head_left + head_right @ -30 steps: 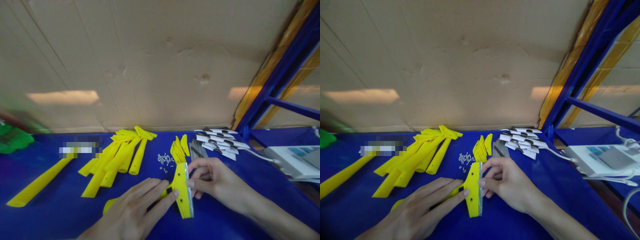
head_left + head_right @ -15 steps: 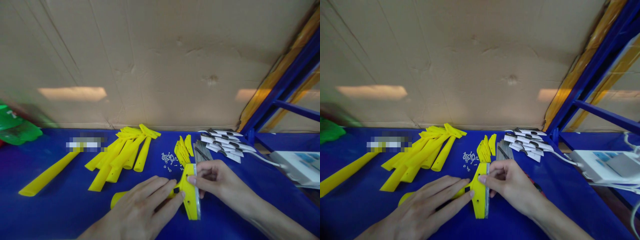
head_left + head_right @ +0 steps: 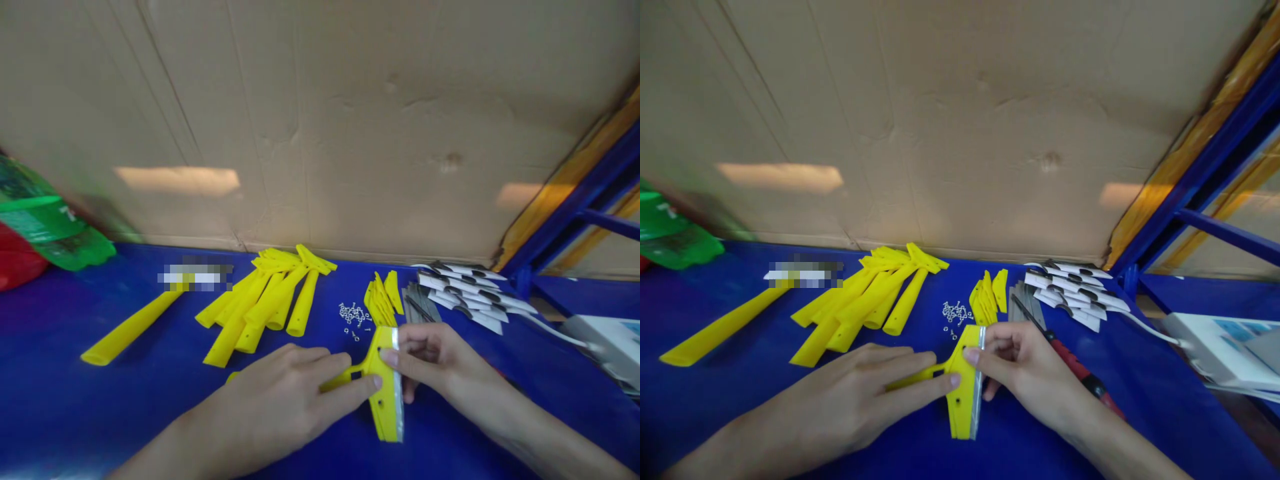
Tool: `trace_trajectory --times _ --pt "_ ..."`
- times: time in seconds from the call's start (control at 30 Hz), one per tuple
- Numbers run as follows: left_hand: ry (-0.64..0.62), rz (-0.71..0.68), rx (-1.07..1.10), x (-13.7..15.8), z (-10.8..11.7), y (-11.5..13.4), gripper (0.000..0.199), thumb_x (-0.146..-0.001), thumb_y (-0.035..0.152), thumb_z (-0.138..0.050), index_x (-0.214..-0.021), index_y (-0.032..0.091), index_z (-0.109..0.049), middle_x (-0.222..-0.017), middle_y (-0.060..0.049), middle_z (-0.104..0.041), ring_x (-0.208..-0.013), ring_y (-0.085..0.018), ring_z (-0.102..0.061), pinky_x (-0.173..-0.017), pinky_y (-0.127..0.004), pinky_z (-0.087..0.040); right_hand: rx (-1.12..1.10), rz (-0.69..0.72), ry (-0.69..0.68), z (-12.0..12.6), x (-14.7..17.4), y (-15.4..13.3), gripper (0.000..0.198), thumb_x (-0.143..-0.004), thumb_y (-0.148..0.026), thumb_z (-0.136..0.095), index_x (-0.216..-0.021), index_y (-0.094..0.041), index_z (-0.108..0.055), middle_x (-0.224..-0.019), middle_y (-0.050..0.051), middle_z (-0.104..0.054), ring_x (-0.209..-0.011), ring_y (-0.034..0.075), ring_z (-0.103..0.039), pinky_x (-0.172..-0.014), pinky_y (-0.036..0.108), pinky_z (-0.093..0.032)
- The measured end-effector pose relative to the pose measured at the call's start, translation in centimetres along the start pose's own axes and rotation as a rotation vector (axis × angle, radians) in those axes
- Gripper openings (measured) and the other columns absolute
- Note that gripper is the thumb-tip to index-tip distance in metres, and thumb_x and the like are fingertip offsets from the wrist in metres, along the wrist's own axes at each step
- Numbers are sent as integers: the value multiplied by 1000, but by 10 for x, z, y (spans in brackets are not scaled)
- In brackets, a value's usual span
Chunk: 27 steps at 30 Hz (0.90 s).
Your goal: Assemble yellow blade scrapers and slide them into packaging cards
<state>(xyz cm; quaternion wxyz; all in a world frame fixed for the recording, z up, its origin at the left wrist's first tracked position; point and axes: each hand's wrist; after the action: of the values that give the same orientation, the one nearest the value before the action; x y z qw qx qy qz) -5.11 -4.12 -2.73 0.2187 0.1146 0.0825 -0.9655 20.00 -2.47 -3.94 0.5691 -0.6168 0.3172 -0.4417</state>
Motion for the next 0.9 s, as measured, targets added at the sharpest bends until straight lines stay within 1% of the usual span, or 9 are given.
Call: trace_trajectory --times 0.1,0.2,0.27,0.33,0.43,0.5,0.67,0.8,0.9 --pt "93 89 13 6 8 -11 36 -109 15 -40 -132 22 -66 -110 -8 -80 -86 -25 -79 -75 -38 -67 172 86 83 3 -7 -2 40 -85 -55 -76 -74 -18 -73 -63 1 -68 -52 13 -60 -51 26 -51" --pt "183 207 92 9 12 -22 33 -111 25 -42 -129 22 -69 -112 -8 -81 -82 -22 -79 -69 -33 -66 596 304 231 10 -15 -2 27 -96 -36 -63 -80 -19 -75 -72 5 -73 -63 18 -65 -60 31 -51" --pt "160 250 148 11 14 -26 31 -109 25 -48 -131 24 -69 -112 -6 -81 -84 -21 -79 -73 -31 -65 874 431 238 14 -20 0 20 -94 -22 -59 -86 -19 -77 -82 7 -76 -72 21 -68 -68 35 -52" --pt "89 274 196 12 15 -28 31 -105 21 -53 -131 26 -70 -108 -4 -81 -86 -21 -79 -76 -30 -64 1021 500 203 16 -24 3 21 -94 -15 -58 -89 -19 -78 -89 9 -76 -81 24 -70 -76 38 -53" --pt "0 288 227 14 15 -29 34 -100 16 -57 -129 28 -72 -102 -4 -80 -86 -20 -78 -76 -27 -61 1093 529 164 15 -25 4 22 -95 -14 -57 -89 -18 -78 -93 10 -75 -86 24 -70 -80 39 -54" --pt "-20 296 226 16 14 -30 36 -99 14 -58 -129 29 -72 -101 -4 -80 -86 -20 -77 -76 -27 -60 1103 531 129 15 -23 1 22 -94 -12 -57 -91 -19 -78 -89 8 -75 -79 21 -69 -75 35 -53" --pt "-24 306 200 16 9 -33 36 -98 15 -58 -129 28 -72 -102 -4 -80 -87 -21 -77 -77 -29 -60 1081 478 -13 17 -11 -11 23 -83 -6 -63 -92 -21 -77 -71 -1 -69 -60 14 -60 -56 26 -44" --pt "-15 303 181 15 4 -33 35 -100 16 -56 -129 27 -72 -102 -5 -79 -87 -21 -77 -78 -30 -60 1094 430 -122 16 -10 -12 22 -79 -1 -65 -83 -20 -74 -70 -2 -69 -60 12 -60 -58 24 -44" --pt "-13 299 174 15 3 -34 34 -101 17 -56 -128 27 -72 -100 -5 -79 -86 -21 -77 -80 -30 -60 1131 470 -138 15 -17 -8 26 -81 4 -60 -79 -19 -72 -69 -2 -70 -57 12 -60 -58 24 -44"
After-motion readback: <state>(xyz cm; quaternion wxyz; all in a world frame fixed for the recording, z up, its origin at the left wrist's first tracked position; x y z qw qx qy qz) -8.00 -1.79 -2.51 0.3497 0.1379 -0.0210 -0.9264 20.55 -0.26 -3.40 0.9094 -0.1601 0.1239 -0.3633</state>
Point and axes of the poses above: each hand's wrist, its own x-axis away from the middle knuckle, its own z-axis out of the back of the hand, y = z × x
